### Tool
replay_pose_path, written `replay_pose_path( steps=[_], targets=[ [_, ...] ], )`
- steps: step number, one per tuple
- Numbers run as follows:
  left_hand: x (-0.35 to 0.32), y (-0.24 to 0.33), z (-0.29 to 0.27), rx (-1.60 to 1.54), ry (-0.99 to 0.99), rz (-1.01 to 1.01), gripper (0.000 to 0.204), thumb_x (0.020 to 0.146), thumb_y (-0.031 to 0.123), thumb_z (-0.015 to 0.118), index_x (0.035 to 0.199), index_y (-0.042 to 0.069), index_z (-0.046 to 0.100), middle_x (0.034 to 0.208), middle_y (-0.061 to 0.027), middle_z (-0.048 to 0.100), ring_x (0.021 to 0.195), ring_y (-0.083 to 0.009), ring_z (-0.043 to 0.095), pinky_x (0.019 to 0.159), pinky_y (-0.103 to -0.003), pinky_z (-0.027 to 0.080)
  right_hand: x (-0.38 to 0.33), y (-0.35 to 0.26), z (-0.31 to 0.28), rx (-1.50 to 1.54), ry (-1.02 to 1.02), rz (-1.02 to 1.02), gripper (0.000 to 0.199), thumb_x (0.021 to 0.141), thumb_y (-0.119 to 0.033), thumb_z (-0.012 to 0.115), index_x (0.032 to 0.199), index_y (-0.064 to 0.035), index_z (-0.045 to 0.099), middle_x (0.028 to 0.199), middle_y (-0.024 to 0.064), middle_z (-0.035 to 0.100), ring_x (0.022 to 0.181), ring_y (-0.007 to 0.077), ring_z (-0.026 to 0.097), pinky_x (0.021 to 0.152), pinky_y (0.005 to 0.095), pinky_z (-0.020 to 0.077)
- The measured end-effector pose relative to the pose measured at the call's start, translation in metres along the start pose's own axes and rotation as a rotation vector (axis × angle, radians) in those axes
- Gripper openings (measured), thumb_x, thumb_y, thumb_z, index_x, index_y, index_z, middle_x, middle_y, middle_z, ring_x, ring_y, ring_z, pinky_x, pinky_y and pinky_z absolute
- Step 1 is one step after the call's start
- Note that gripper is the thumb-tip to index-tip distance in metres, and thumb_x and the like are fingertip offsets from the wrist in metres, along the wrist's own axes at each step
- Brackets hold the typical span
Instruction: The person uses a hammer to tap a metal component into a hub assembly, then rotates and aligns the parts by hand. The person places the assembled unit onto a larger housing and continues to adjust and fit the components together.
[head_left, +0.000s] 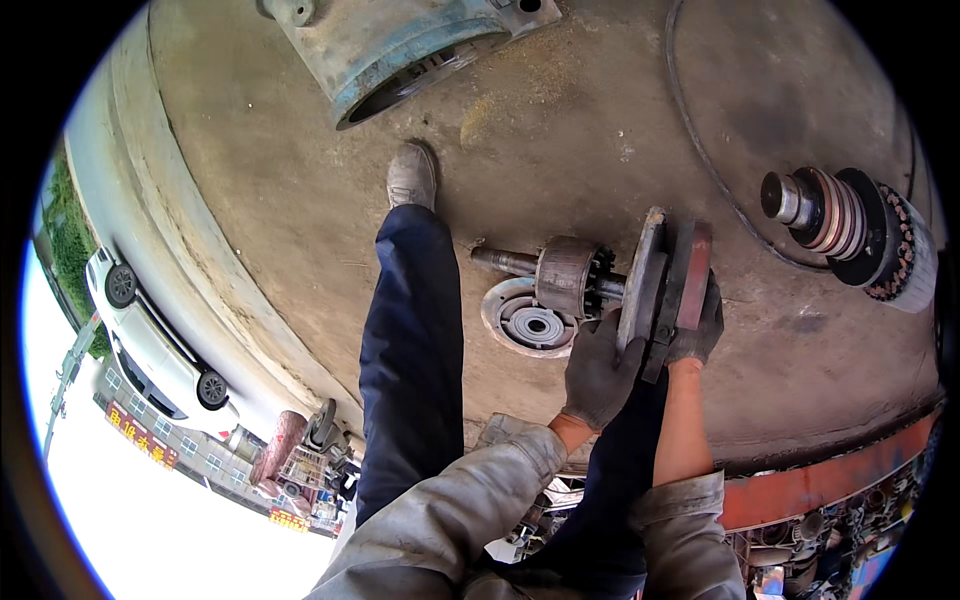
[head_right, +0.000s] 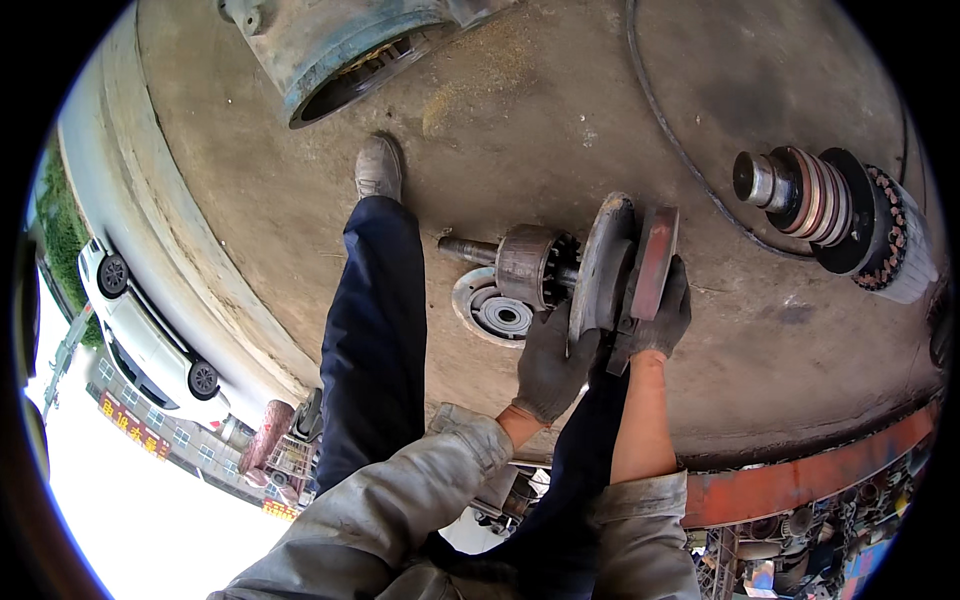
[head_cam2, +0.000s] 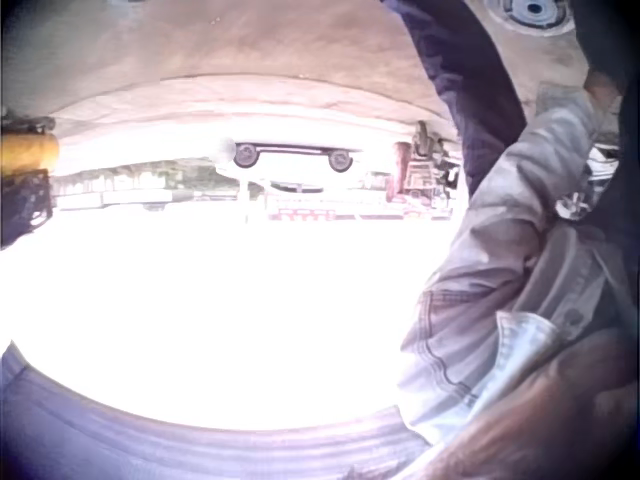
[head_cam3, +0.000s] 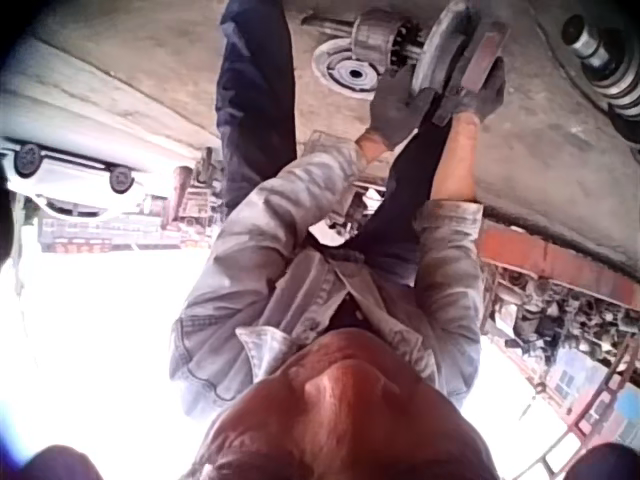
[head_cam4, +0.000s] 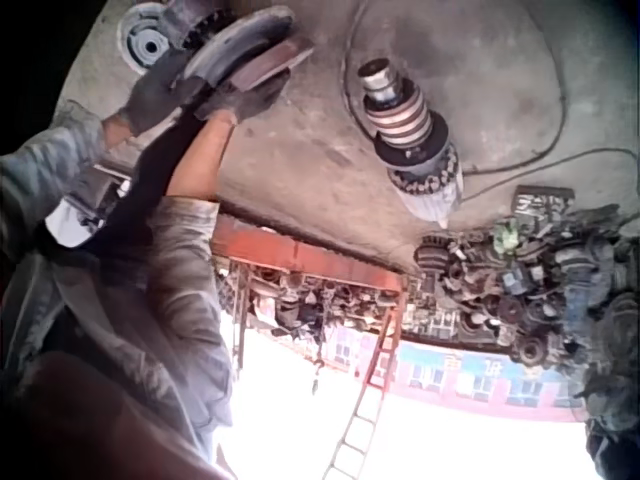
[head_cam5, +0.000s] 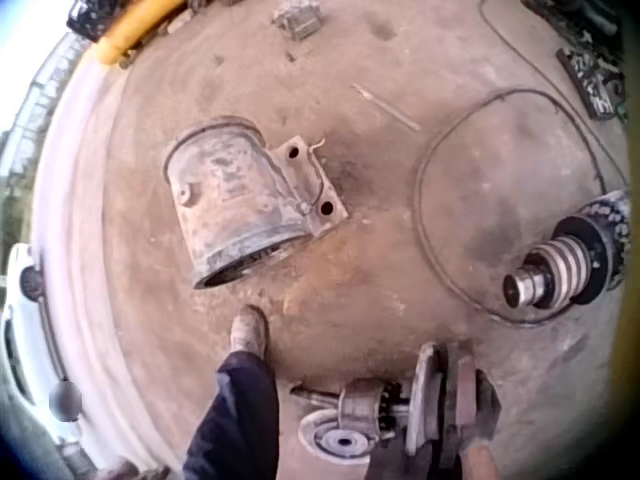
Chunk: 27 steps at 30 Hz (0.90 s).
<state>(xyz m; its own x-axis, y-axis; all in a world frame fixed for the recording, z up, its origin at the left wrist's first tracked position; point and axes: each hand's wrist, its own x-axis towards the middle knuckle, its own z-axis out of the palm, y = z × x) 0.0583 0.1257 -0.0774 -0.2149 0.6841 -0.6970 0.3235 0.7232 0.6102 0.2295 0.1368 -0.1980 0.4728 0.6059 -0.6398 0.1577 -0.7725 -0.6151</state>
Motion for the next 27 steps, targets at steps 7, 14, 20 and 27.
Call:
replay_pose_path(
  steps=[7,14,20,27],
  targets=[
    [0.013,-0.013,0.003,-0.003,-0.04,-0.036,0.067,0.089,0.026,0.077,0.145,-0.001,0.053,0.126,-0.0268,0.065,0.12,-0.0437,0.063,0.102,-0.046,0.052,-0.013,-0.025,-0.008,0.25,0.015,0.258,0.058,0.111,-0.041,0.047,0.148,0.0013,0.058,0.144,0.0097,0.064,0.128,0.0225,0.062,0.11,0.0348,0.0456],
    [0.029,-0.008,-0.011,-0.431,-0.422,-0.308,0.067,0.09,0.023,0.076,0.146,-0.002,0.051,0.131,-0.0185,0.067,0.119,-0.028,0.066,0.102,-0.041,0.053,-0.077,-0.044,-0.02,-0.122,-0.005,0.04,0.057,0.11,-0.035,0.056,0.151,0.0046,0.054,0.15,0.0173,0.059,0.139,0.027,0.055,0.117,0.0364,0.0408],
    [0.024,-0.067,-0.031,-0.823,-0.389,-0.426,0.042,0.1,0.016,0.069,0.138,-0.001,0.062,0.124,-0.0082,0.072,0.11,-0.0172,0.069,0.098,-0.032,0.055,-0.126,-0.082,-0.018,-0.452,-0.065,-0.135,0.06,0.1,-0.028,0.073,0.149,0.0007,0.055,0.151,0.0242,0.054,0.139,0.0388,0.053,0.12,0.0451,0.0384],
    [0.058,-0.158,-0.111,0.334,-0.038,-0.201,0.031,0.097,0.016,0.07,0.126,0.005,0.071,0.118,-0.0171,0.072,0.106,-0.029,0.071,0.093,-0.04,0.055,-0.142,-0.071,0.036,-0.728,-0.12,-0.379,0.084,0.081,-0.037,0.088,0.149,-0.0007,0.055,0.151,0.0249,0.053,0.138,0.044,0.05,0.117,0.0535,0.0381]
  ],
)
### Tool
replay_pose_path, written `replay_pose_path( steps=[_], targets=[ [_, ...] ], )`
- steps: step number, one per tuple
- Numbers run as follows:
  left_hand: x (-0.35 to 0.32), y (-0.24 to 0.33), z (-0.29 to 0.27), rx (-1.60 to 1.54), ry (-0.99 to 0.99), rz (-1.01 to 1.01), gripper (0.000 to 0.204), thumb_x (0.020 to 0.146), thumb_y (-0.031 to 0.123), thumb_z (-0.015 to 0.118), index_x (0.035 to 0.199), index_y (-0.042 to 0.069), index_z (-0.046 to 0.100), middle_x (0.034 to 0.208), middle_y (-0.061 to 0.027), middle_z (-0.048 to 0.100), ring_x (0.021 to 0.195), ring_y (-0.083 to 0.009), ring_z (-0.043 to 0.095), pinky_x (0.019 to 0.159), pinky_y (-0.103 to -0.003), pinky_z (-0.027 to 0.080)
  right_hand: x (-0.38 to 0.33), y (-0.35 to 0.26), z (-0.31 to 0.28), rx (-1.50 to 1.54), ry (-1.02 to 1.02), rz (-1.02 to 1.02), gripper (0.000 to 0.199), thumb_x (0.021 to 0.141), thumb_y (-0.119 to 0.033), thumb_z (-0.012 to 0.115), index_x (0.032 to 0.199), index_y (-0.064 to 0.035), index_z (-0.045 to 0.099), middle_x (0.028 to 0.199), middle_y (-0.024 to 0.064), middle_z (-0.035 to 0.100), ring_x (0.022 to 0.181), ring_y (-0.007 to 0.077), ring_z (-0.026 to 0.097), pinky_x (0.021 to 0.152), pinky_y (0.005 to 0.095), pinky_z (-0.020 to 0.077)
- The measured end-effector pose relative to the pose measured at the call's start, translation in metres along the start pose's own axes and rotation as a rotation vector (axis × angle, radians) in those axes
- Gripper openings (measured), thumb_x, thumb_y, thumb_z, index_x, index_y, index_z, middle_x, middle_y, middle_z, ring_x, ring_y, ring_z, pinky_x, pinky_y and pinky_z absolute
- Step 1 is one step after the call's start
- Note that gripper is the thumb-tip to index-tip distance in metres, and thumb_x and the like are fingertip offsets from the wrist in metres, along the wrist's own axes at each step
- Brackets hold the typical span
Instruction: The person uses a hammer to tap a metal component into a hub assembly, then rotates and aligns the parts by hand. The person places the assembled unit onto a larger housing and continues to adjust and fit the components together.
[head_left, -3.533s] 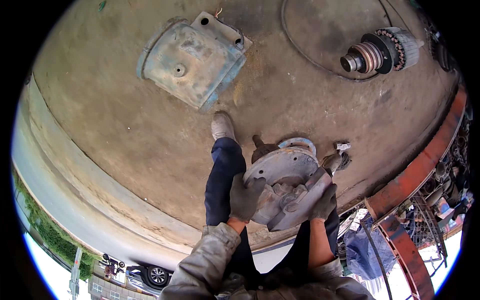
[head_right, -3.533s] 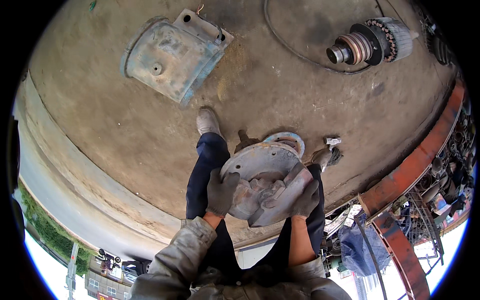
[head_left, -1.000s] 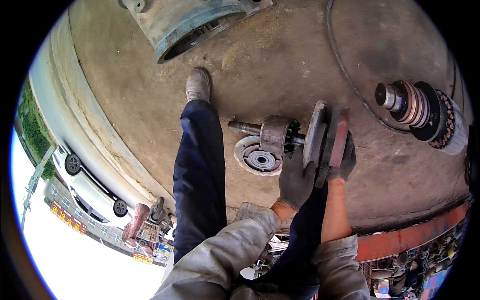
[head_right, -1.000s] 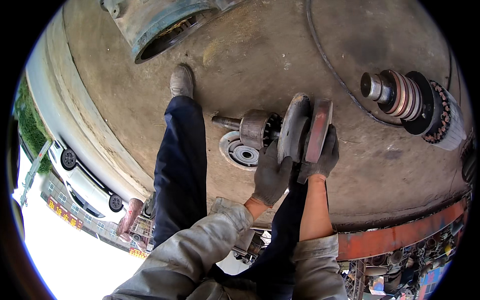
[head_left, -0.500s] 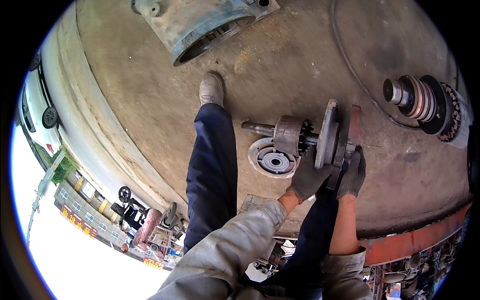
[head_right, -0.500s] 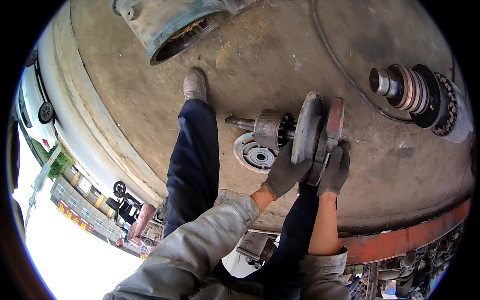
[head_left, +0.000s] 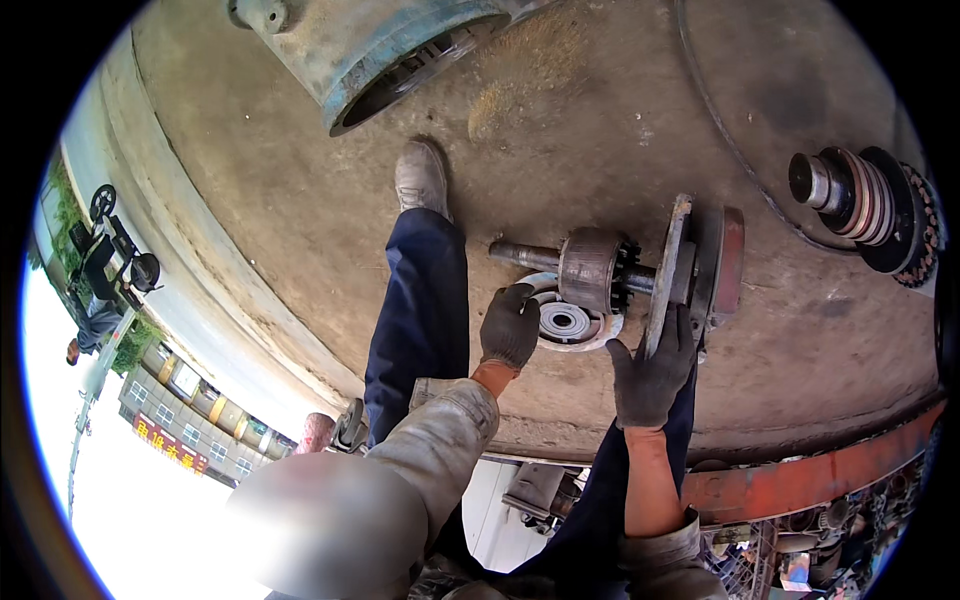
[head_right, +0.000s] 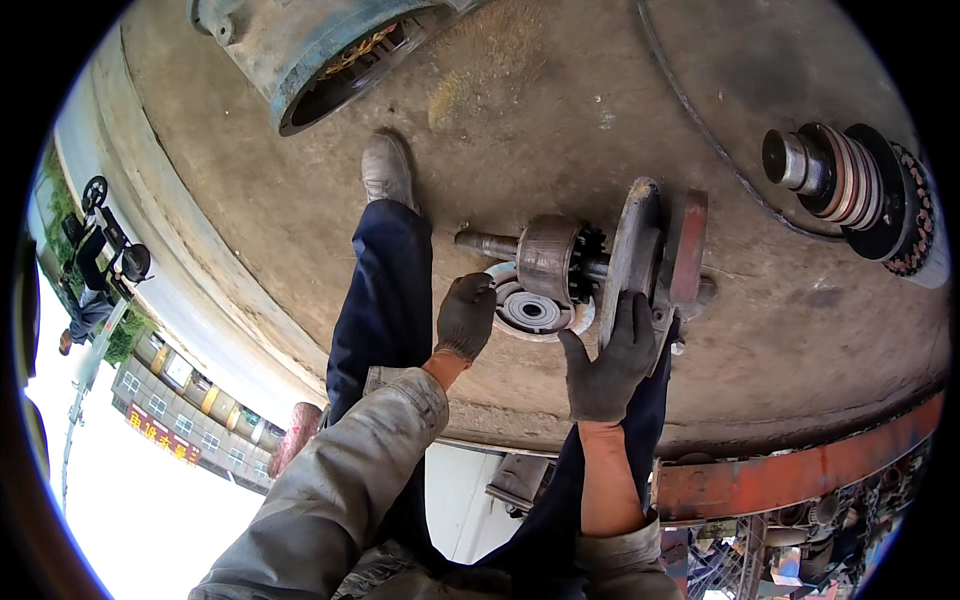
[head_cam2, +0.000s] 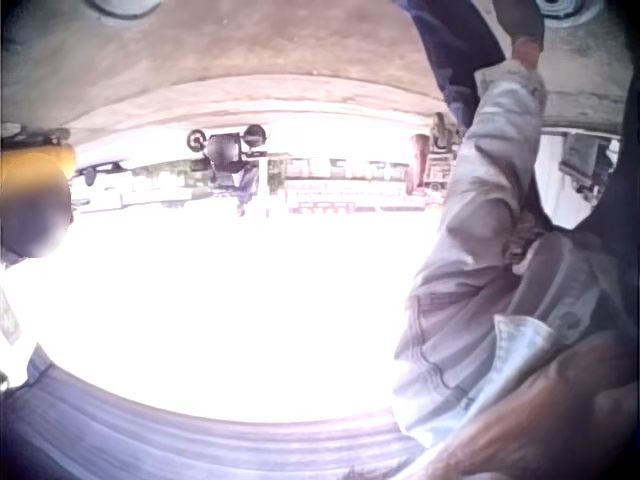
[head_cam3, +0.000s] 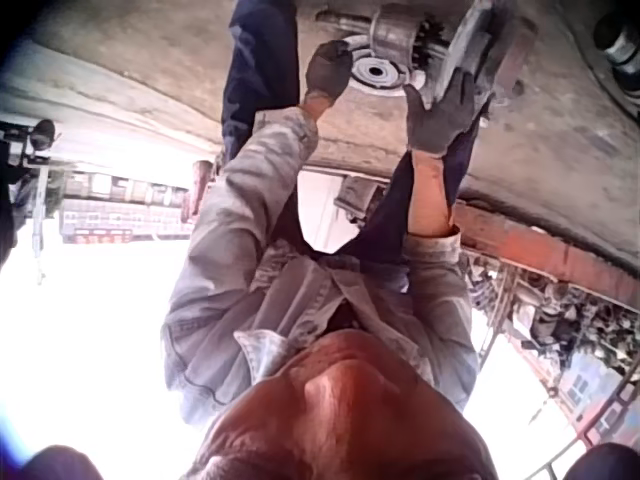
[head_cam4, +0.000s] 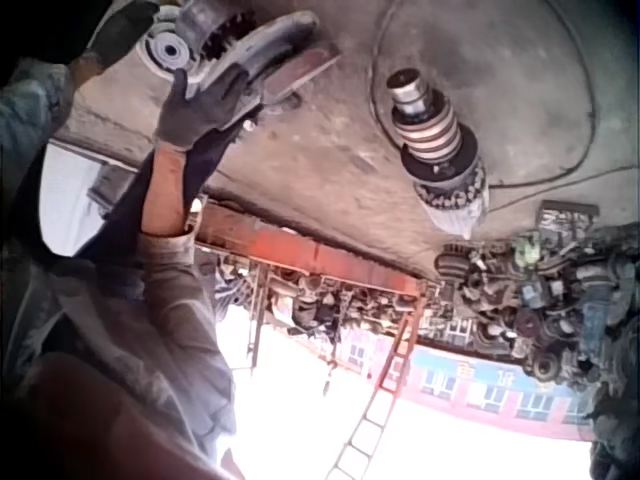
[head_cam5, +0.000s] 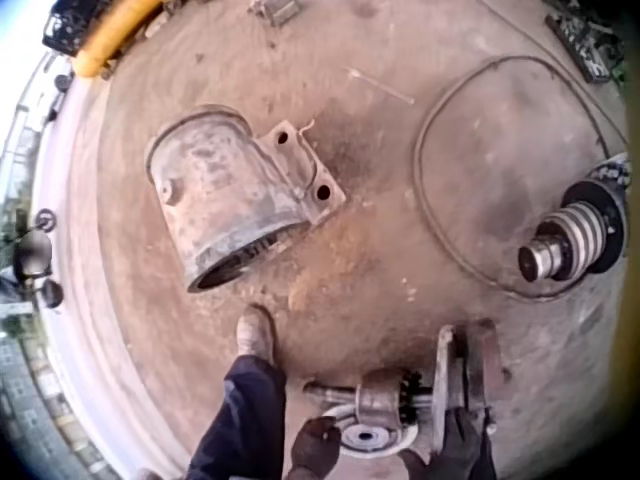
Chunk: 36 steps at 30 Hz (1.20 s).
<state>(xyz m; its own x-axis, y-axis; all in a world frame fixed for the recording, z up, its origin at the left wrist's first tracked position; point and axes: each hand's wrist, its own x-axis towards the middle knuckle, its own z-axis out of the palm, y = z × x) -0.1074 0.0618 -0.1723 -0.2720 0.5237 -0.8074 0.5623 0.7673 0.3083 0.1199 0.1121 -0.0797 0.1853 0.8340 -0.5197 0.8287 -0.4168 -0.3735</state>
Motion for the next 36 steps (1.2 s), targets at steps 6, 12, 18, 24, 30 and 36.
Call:
replay_pose_path(
  steps=[6,12,18,24,30,36],
  targets=[
    [0.077,-0.001,-0.011,0.375,-0.065,0.475,0.055,0.08,0.017,0.076,0.133,0.012,0.065,0.126,-0.0155,0.068,0.118,-0.0396,0.063,0.095,-0.051,0.054,0.0,-0.002,0.023,0.01,0.094,0.152,0.067,0.085,-0.011,0.084,0.146,-0.001,0.057,0.15,0.02,0.055,0.137,0.0389,0.05,0.117,0.0497,0.038],
    [0.111,-0.012,0.021,0.523,-0.182,0.618,0.048,0.078,0.024,0.08,0.124,0.014,0.068,0.116,-0.0118,0.069,0.108,-0.0361,0.064,0.09,-0.047,0.051,0.002,-0.007,0.023,0.048,0.136,0.154,0.056,0.087,0.006,0.077,0.14,0.0003,0.062,0.142,0.0189,0.054,0.135,0.0356,0.051,0.112,0.0452,0.0469],
    [0.131,-0.023,0.034,0.618,-0.286,0.608,0.031,0.081,0.026,0.076,0.109,0.014,0.073,0.104,-0.0139,0.073,0.097,-0.0358,0.07,0.086,-0.047,0.053,0.012,-0.012,0.009,-0.003,0.002,0.172,0.044,0.091,0.001,0.075,0.134,-0.0043,0.07,0.137,0.0172,0.055,0.127,0.034,0.055,0.109,0.0448,0.0481],
    [0.135,0.02,0.02,0.753,-0.486,0.479,0.028,0.079,0.021,0.074,0.105,0.012,0.074,0.108,-0.0165,0.074,0.102,-0.0371,0.071,0.089,-0.048,0.055,0.017,-0.002,0.0,-0.062,0.025,0.208,0.037,0.089,-0.009,0.08,0.125,-0.0045,0.073,0.126,0.014,0.06,0.117,0.0334,0.06,0.102,0.0443,0.049],
    [0.118,0.041,-0.018,0.64,-0.669,0.485,0.038,0.08,0.035,0.075,0.109,0.011,0.074,0.103,-0.0153,0.076,0.106,-0.0345,0.074,0.09,-0.044,0.057,0.025,0.03,-0.04,0.095,0.052,0.435,0.033,0.086,-0.016,0.083,0.111,0.0022,0.072,0.101,0.0112,0.061,0.092,0.0279,0.065,0.086,0.0407,0.0519],
    [0.117,0.078,-0.067,0.75,-1.017,0.137,0.051,0.078,0.041,0.078,0.116,0.009,0.071,0.106,-0.016,0.077,0.104,-0.0347,0.075,0.09,-0.044,0.057,0.037,0.041,-0.065,0.267,0.038,0.528,0.031,0.088,-0.018,0.082,0.104,0.0018,0.066,0.096,0.0069,0.065,0.09,0.0171,0.061,0.084,0.0346,0.0508]
  ],
)
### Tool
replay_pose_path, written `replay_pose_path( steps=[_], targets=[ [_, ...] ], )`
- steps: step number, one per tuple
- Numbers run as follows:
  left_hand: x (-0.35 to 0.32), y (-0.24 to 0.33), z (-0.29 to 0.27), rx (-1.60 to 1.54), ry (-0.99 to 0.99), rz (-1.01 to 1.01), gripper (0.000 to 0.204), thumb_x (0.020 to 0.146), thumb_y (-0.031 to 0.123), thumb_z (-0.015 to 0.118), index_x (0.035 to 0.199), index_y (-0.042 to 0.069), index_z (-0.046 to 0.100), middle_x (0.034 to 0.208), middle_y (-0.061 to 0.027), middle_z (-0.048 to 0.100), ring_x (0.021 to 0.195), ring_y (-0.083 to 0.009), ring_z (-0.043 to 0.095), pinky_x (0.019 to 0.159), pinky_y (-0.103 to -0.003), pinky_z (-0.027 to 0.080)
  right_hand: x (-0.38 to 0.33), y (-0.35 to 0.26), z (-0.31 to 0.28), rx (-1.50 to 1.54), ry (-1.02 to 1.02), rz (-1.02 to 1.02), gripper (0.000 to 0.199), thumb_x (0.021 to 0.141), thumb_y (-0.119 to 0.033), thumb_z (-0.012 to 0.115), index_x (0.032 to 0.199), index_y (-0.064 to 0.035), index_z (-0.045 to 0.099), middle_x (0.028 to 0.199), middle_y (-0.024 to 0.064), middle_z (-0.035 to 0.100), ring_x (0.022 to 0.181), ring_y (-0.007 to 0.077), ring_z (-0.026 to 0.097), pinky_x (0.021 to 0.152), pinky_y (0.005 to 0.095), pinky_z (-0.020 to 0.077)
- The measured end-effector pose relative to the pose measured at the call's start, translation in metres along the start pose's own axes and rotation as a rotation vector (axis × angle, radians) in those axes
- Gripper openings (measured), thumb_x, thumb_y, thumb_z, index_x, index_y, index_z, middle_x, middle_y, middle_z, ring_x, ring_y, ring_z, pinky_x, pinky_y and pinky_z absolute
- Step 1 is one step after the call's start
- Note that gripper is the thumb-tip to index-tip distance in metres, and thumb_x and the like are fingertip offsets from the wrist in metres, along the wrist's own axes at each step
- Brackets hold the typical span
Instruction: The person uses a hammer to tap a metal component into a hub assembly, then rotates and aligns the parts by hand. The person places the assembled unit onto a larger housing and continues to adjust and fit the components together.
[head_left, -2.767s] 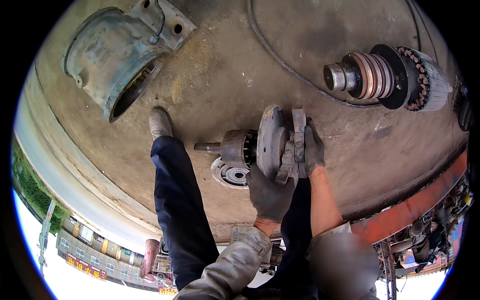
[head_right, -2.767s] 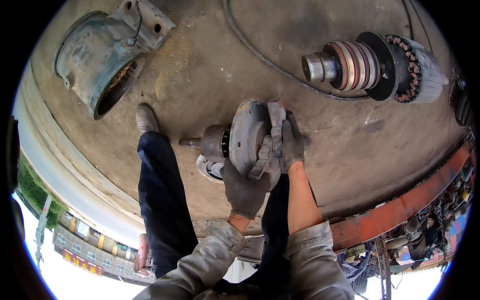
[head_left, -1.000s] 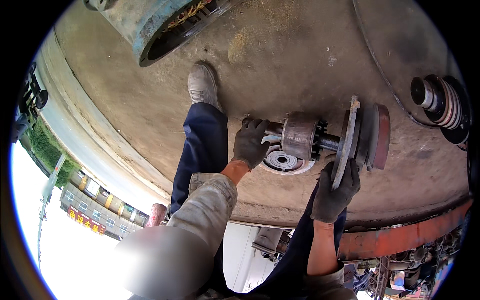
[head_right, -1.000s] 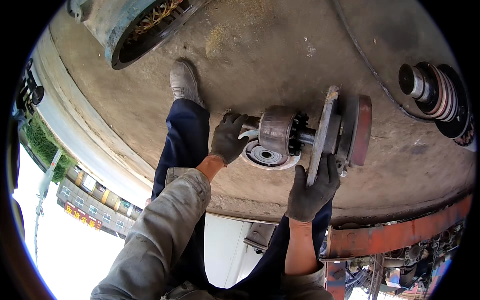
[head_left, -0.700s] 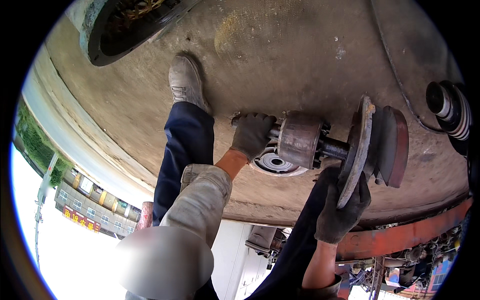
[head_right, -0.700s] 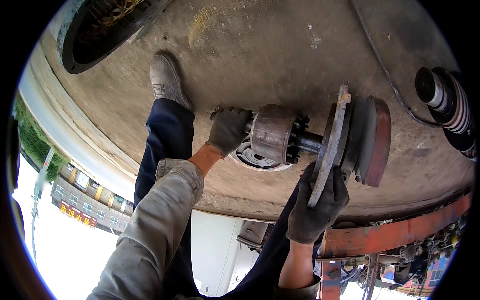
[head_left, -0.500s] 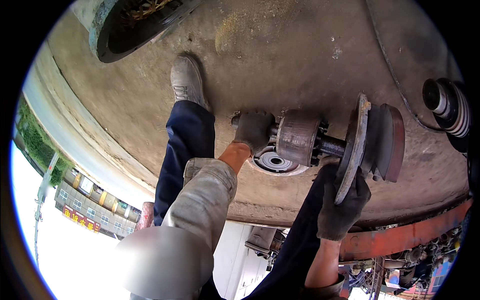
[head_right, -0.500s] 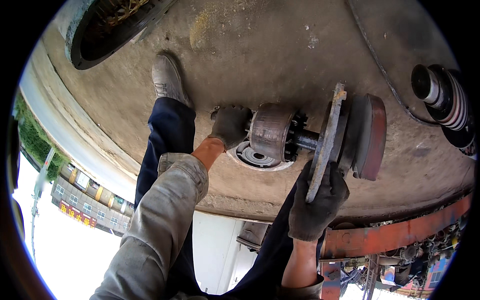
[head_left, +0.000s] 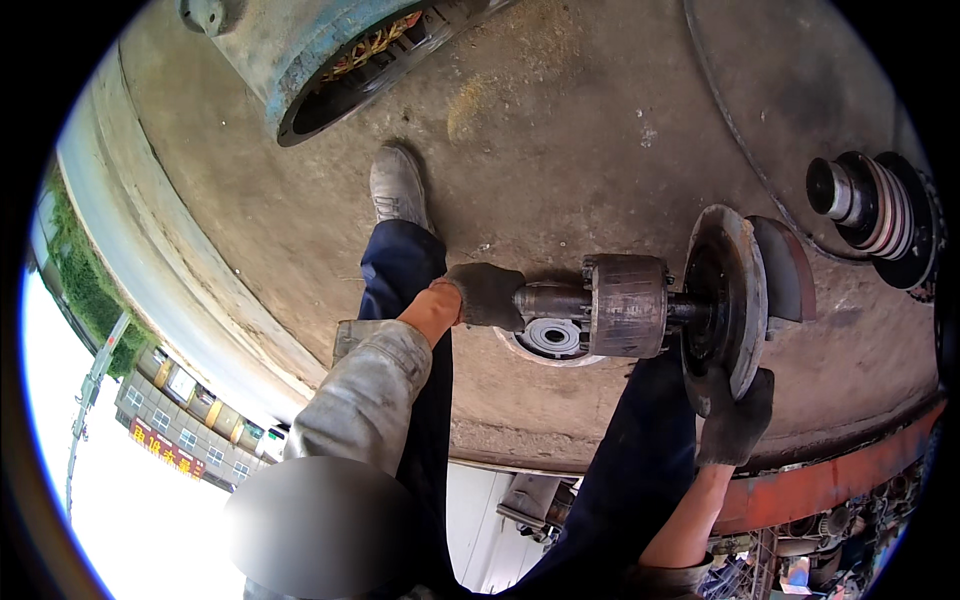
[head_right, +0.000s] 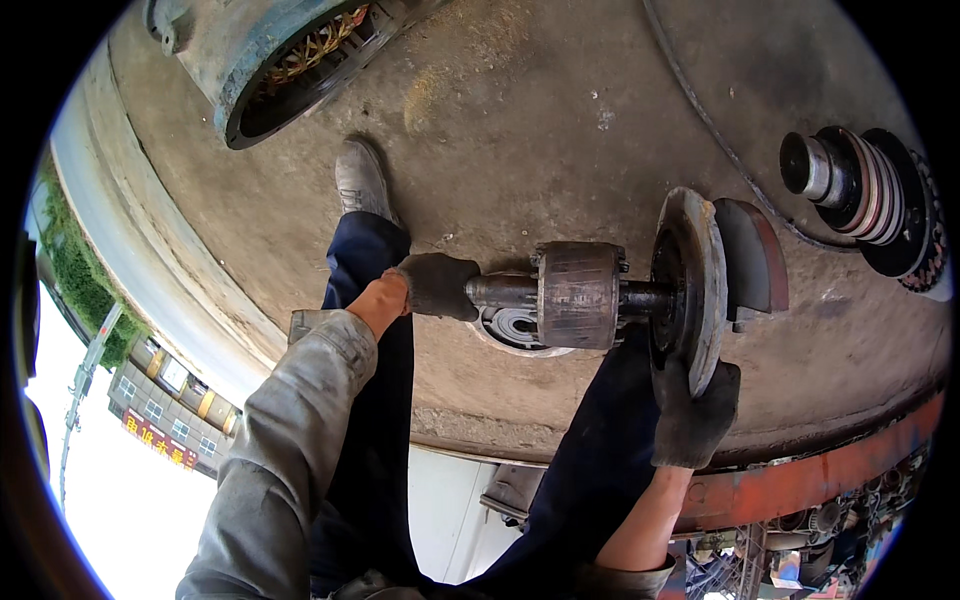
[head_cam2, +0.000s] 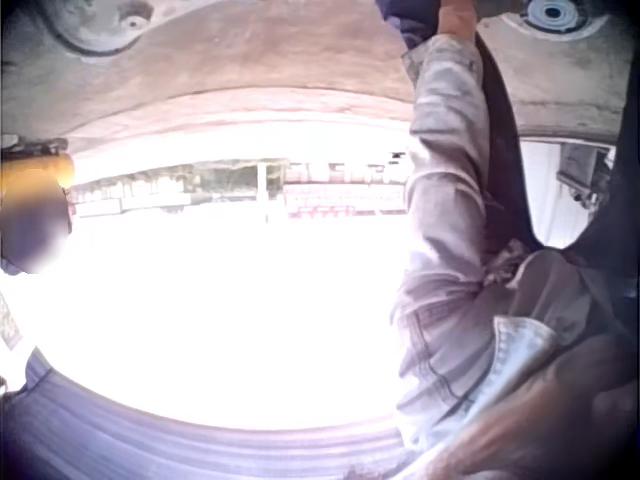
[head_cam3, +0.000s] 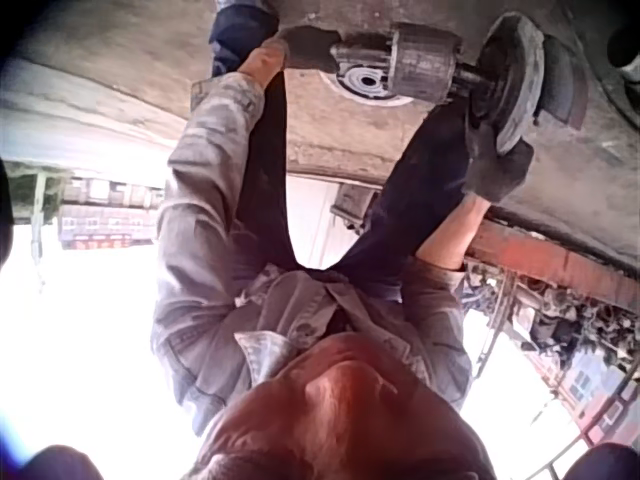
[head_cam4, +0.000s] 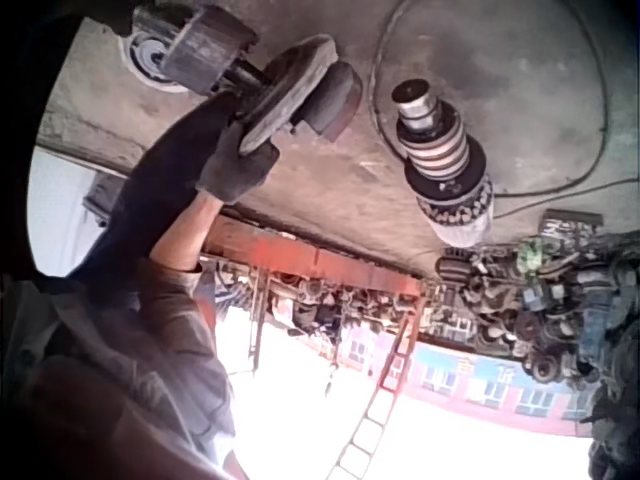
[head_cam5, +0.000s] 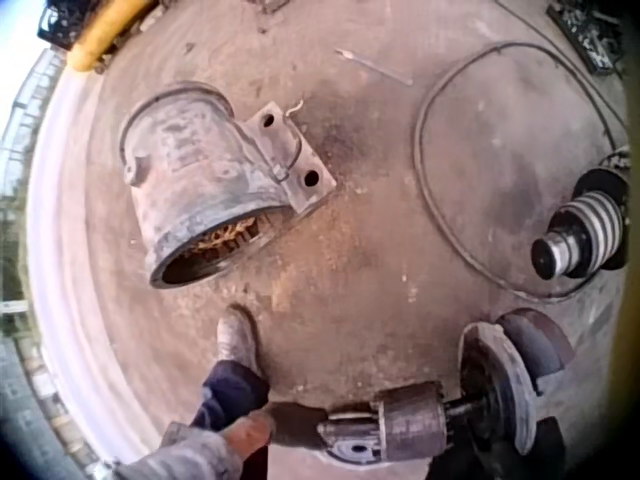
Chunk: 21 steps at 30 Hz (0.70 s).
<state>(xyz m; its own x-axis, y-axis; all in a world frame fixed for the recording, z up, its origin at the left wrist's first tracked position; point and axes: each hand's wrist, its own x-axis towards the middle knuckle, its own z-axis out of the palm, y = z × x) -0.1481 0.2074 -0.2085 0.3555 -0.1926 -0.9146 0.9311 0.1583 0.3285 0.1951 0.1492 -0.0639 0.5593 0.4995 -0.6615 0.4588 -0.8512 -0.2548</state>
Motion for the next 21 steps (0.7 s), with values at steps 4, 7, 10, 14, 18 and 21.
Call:
replay_pose_path(
  steps=[4,7,10,14,18,21],
  targets=[
    [0.005,-0.059,0.023,0.055,-0.005,-0.001,0.048,0.081,0.038,0.074,0.115,0.005,0.07,0.103,-0.0162,0.077,0.099,-0.0373,0.075,0.088,-0.046,0.057,0.005,0.002,0.0,0.024,-0.004,-0.047,0.027,0.086,-0.018,0.081,0.099,0.0026,0.069,0.092,0.0102,0.064,0.083,0.0222,0.065,0.077,0.0389,0.0526],
    [-0.014,-0.105,0.05,0.128,0.227,-0.008,0.034,0.089,0.03,0.069,0.112,0.004,0.071,0.105,-0.0174,0.077,0.1,-0.0373,0.074,0.088,-0.046,0.058,0.005,0.001,-0.002,-0.062,-0.014,-0.095,0.025,0.087,-0.018,0.08,0.099,0.0014,0.07,0.093,0.0117,0.065,0.084,0.0234,0.067,0.078,0.0393,0.0527],
    [-0.018,-0.132,0.094,0.371,0.328,0.02,0.025,0.095,0.022,0.063,0.112,0.007,0.073,0.106,-0.0169,0.076,0.101,-0.0358,0.075,0.086,-0.046,0.06,0.006,0.008,0.001,-0.048,-0.06,-0.111,0.023,0.087,-0.017,0.078,0.1,-0.0001,0.071,0.093,0.0127,0.065,0.084,0.0259,0.068,0.078,0.0396,0.0525],
    [-0.058,-0.049,0.095,0.352,0.34,0.352,0.019,0.097,0.015,0.062,0.113,0.008,0.07,0.111,-0.0106,0.071,0.099,-0.0334,0.073,0.08,-0.043,0.062,0.009,0.009,0.002,-0.054,-0.105,-0.119,0.019,0.087,-0.015,0.077,0.101,-0.0018,0.072,0.092,0.0137,0.064,0.083,0.03,0.067,0.077,0.0408,0.0519],
    [-0.065,0.027,0.136,-0.091,0.367,0.622,0.019,0.101,0.018,0.067,0.117,0.009,0.07,0.113,-0.0081,0.07,0.1,-0.027,0.072,0.08,-0.037,0.061,0.014,0.002,0.0,-0.087,-0.169,-0.065,0.02,0.087,-0.015,0.076,0.1,-0.0011,0.072,0.093,0.0147,0.065,0.083,0.031,0.068,0.077,0.042,0.052],
    [-0.066,0.072,0.144,-0.625,0.423,0.428,0.019,0.103,0.019,0.067,0.117,0.007,0.071,0.106,-0.0098,0.073,0.095,-0.0247,0.071,0.082,-0.035,0.057,0.011,-0.01,0.0,-0.107,-0.168,-0.107,0.022,0.086,-0.016,0.077,0.1,-0.0005,0.07,0.09,0.0132,0.067,0.081,0.0261,0.067,0.076,0.0403,0.0525]
  ],
)
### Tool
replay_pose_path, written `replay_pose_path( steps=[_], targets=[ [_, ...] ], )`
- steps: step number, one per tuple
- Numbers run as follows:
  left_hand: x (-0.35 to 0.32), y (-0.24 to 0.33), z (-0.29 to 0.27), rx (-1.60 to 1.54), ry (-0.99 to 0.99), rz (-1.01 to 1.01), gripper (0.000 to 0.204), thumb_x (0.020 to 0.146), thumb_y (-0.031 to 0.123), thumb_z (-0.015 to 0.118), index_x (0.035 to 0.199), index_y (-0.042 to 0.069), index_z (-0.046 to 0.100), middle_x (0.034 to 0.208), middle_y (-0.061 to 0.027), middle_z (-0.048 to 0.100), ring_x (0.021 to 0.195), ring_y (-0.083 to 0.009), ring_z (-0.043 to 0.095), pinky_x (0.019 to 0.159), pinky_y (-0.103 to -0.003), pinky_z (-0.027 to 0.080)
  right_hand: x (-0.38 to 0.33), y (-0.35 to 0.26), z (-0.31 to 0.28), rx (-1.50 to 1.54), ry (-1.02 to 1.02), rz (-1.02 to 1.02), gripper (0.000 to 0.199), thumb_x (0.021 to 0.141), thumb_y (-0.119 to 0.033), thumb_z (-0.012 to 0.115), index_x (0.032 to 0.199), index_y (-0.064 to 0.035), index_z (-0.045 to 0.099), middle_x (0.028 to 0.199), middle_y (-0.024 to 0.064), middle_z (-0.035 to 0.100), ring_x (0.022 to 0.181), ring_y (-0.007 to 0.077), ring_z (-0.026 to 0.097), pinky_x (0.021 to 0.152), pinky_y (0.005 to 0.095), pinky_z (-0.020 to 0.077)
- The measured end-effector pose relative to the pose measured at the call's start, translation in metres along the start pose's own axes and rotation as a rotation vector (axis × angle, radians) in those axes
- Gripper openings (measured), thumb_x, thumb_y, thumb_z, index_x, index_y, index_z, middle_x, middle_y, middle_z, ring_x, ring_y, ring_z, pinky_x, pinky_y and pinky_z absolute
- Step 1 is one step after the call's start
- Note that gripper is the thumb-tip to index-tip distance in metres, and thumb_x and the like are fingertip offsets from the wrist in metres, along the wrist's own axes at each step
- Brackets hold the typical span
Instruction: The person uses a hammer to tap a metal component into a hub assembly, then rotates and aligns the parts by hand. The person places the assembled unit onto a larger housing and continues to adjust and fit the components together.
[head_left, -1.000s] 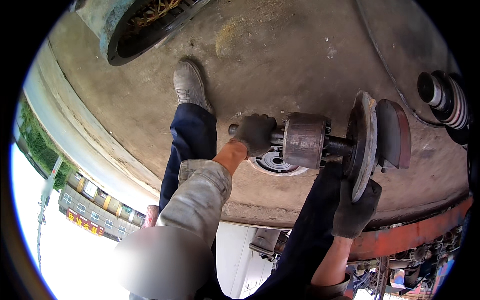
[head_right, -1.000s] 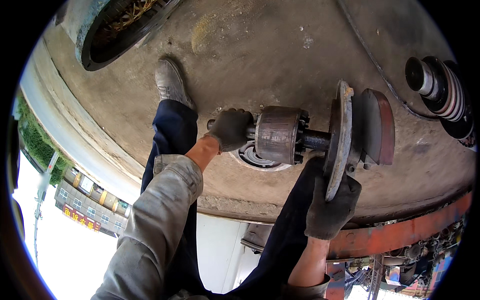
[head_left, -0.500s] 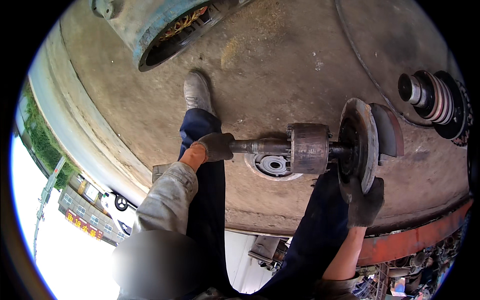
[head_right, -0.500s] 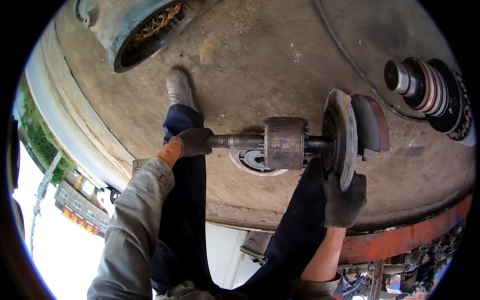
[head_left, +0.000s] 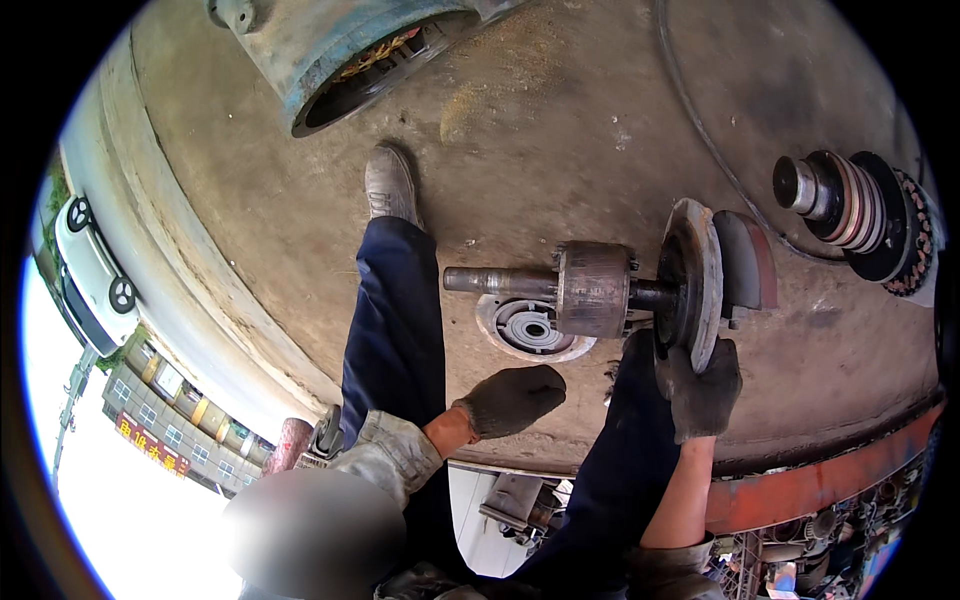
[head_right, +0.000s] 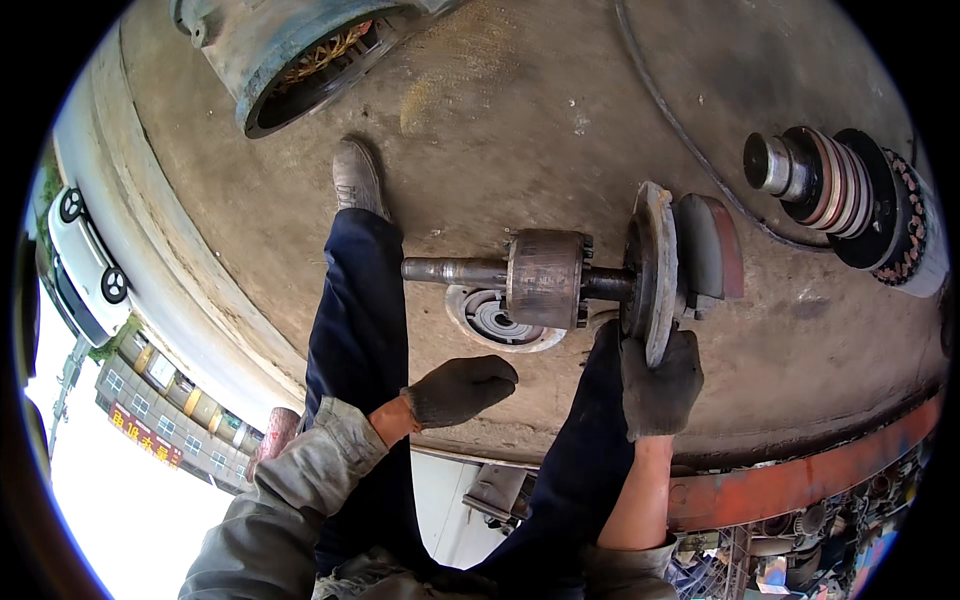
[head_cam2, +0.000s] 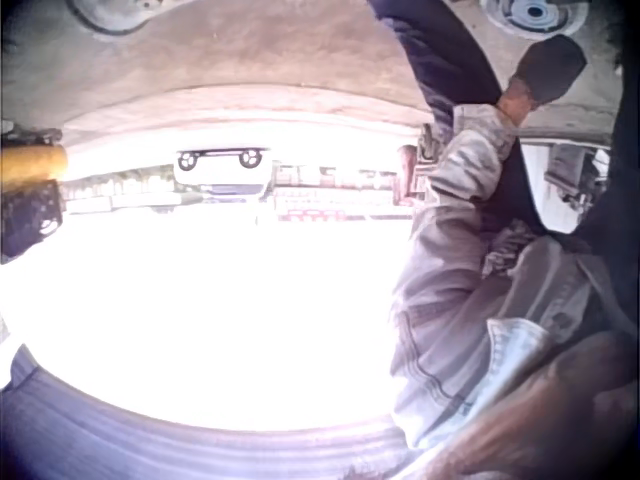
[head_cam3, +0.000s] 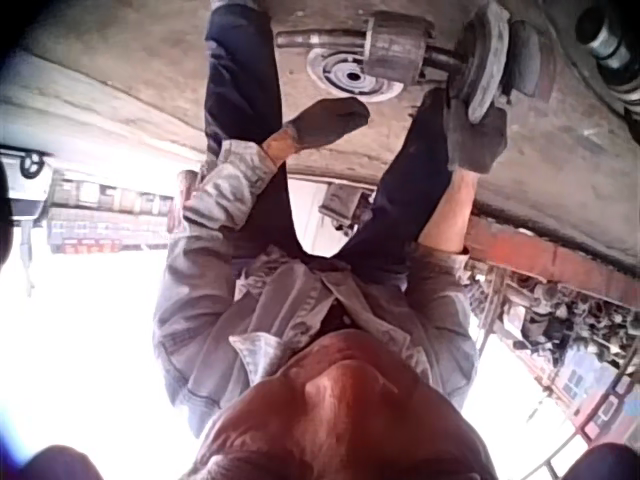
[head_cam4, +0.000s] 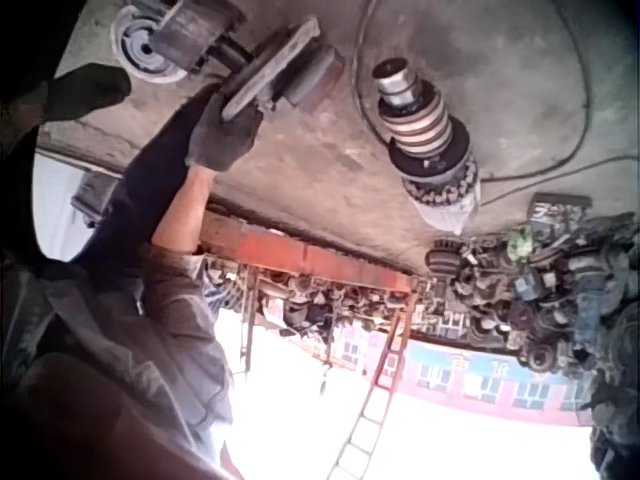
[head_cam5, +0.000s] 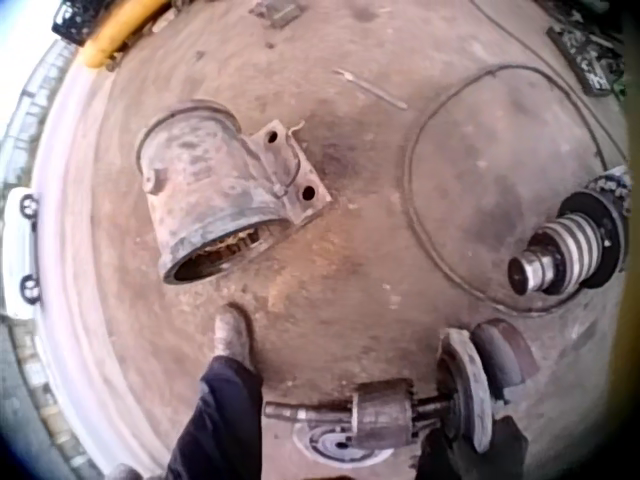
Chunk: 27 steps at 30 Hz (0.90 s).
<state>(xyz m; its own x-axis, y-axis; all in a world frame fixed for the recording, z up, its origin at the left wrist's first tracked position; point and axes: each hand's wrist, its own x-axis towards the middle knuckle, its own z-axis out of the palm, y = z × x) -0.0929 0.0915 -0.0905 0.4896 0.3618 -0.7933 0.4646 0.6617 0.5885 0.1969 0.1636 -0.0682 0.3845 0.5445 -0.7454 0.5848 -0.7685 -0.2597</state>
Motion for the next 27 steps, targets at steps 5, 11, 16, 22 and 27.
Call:
replay_pose_path(
  steps=[5,11,16,22,27],
  targets=[
    [0.038,-0.001,-0.006,-0.178,0.742,-0.085,0.019,0.101,0.015,0.069,0.115,0.002,0.074,0.103,-0.0179,0.077,0.095,-0.0278,0.076,0.084,-0.036,0.057,0.001,0.013,-0.001,-0.027,0.019,-0.075,0.025,0.085,-0.017,0.078,0.1,0.0,0.067,0.087,0.01,0.071,0.08,0.0185,0.066,0.074,0.0369,0.0536],
    [0.094,-0.013,-0.043,-0.15,0.706,-0.049,0.028,0.101,0.013,0.071,0.125,-0.001,0.073,0.111,-0.0138,0.078,0.101,-0.0177,0.073,0.089,-0.031,0.057,-0.005,0.007,0.002,0.044,-0.039,0.02,0.023,0.085,-0.018,0.079,0.101,-0.0026,0.072,0.096,0.0151,0.069,0.088,0.0337,0.071,0.081,0.0431,0.0546],
    [0.112,-0.018,-0.046,-0.194,0.605,-0.056,0.029,0.101,0.011,0.07,0.126,-0.003,0.073,0.114,-0.0135,0.078,0.102,-0.0168,0.073,0.091,-0.029,0.058,-0.006,-0.008,0.005,-0.08,-0.079,0.019,0.025,0.085,-0.018,0.083,0.105,-0.007,0.075,0.096,0.0143,0.069,0.089,0.0341,0.073,0.08,0.0444,0.0571],
    [0.108,-0.03,-0.041,-0.493,0.642,-0.312,0.027,0.105,0.026,0.071,0.113,0.0,0.074,0.097,-0.0051,0.075,0.084,-0.011,0.068,0.076,-0.029,0.056,-0.008,-0.008,0.009,-0.008,-0.082,-0.012,0.023,0.083,-0.013,0.082,0.104,-0.0063,0.073,0.095,0.0136,0.07,0.088,0.0316,0.074,0.081,0.0419,0.0578],
    [0.065,-0.015,0.002,-0.864,0.633,-0.548,0.051,0.106,0.05,0.065,0.11,-0.001,0.071,0.093,-0.0039,0.073,0.083,-0.0129,0.066,0.079,-0.029,0.054,-0.005,-0.005,0.003,0.048,-0.105,0.089,0.029,0.08,-0.011,0.082,0.103,-0.0013,0.068,0.094,0.0129,0.075,0.086,0.0266,0.073,0.08,0.0389,0.057]
  ],
)
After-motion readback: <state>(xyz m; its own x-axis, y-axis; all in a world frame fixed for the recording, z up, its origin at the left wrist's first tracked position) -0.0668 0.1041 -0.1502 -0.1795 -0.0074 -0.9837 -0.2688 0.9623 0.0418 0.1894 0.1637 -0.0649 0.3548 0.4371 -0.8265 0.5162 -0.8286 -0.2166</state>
